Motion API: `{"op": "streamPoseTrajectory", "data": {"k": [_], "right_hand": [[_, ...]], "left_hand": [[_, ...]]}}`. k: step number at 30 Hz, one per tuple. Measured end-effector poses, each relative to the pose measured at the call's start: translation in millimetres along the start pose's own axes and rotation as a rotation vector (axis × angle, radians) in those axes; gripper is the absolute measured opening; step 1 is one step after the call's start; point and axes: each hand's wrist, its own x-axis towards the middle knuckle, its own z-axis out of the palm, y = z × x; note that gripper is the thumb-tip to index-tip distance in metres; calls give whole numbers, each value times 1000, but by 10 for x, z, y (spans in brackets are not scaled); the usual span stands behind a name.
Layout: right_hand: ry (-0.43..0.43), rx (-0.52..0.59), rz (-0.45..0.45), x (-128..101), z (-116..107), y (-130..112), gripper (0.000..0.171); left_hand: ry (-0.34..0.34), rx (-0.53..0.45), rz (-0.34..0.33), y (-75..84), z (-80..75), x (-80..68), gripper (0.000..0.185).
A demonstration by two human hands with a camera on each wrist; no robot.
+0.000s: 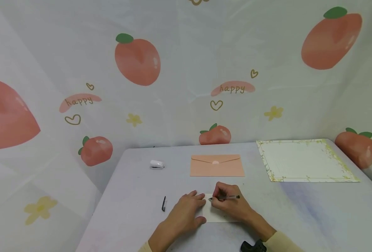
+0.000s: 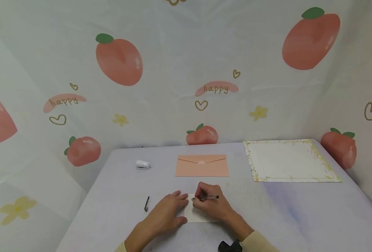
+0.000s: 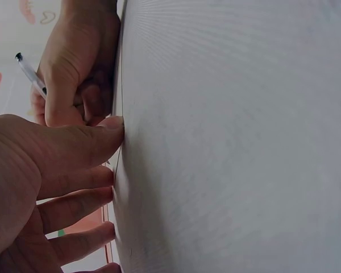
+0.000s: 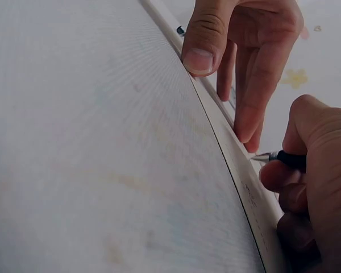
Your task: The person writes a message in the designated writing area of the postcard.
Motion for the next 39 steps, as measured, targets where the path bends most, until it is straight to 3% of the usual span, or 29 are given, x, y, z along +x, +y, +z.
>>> {"op": "streamPoseTrajectory", "data": {"k": [11, 21, 33, 39], "right_hand": [[6, -17, -58, 8, 18, -23, 29], [13, -38, -23, 3, 2, -23, 28], [-6, -9, -72, 1, 3, -14, 30], [25, -28, -77, 0, -1, -5, 29]], "left_hand": [[-5, 11, -4, -21, 8, 10, 51], [2, 19, 4, -17, 16, -1, 51], [-2, 10, -4, -24, 35, 0, 51], [-4, 14, 3, -21, 25, 4, 51]]}}
